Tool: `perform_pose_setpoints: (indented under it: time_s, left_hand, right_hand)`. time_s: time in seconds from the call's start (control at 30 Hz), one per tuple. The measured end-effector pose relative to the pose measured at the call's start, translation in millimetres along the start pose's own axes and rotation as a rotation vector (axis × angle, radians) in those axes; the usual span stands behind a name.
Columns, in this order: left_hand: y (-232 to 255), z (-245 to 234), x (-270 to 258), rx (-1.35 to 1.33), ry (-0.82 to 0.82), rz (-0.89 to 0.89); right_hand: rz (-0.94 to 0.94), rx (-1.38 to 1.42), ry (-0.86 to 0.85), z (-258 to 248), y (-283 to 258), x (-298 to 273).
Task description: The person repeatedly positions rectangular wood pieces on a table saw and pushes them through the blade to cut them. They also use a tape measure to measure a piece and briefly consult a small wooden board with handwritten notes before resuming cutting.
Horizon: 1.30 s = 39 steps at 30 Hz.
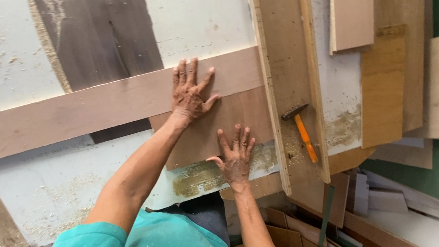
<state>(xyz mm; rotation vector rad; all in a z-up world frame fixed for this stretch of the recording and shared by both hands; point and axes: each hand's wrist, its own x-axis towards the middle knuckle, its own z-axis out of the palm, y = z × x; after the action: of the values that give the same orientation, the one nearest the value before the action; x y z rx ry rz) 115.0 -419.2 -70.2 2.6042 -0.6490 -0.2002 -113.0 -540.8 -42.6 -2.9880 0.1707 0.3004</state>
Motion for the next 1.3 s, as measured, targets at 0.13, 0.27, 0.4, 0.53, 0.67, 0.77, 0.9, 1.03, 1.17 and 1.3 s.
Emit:
perform_pose_setpoints:
  time_s: [0.13, 0.27, 0.4, 0.53, 0.67, 0.77, 0.9, 1.03, 1.17, 1.3]
  left_hand:
    - [-2, -2, 3, 0.045, -0.018, -0.01]
    - [-5, -3, 5, 0.044, -0.011, -0.013]
    - [-6, -6, 9, 0.054, -0.032, -0.019]
    - [-9, -8, 14, 0.033, -0.023, -0.02]
    - [-11, -8, 20, 0.031, 0.001, -0.012]
    - [-10, -12, 21, 0.047, 0.011, -0.023]
    - [-18, -9, 28, 0.065, 0.005, -0.03]
    - [-23, -8, 38, 0.064, -0.003, -0.034]
    - [-28, -13, 48, 0.07, -0.022, -0.034]
    - [-32, -20, 60, 0.069, -0.02, -0.033]
  right_hand:
    - [0.005, 0.051, -0.037, -5, -1, 5]
    - [-0.004, 0.059, -0.016, -6, -3, 9]
    - [-0.008, 0.047, -0.012, -4, -2, 13]
    - [-0.01, 0.051, -0.004, -6, -3, 19]
    - [-0.011, 0.032, 0.016, -2, -4, 24]
    - [-0.021, 0.033, 0.005, -3, -3, 28]
    - [-0.034, 0.08, 0.0, -3, -5, 36]
    - [-0.033, 0.096, 0.012, -3, -4, 47]
    - [-0.037, 0.103, 0.034, -5, -7, 60]
    - [-0.035, 0.128, 0.041, -3, -8, 72]
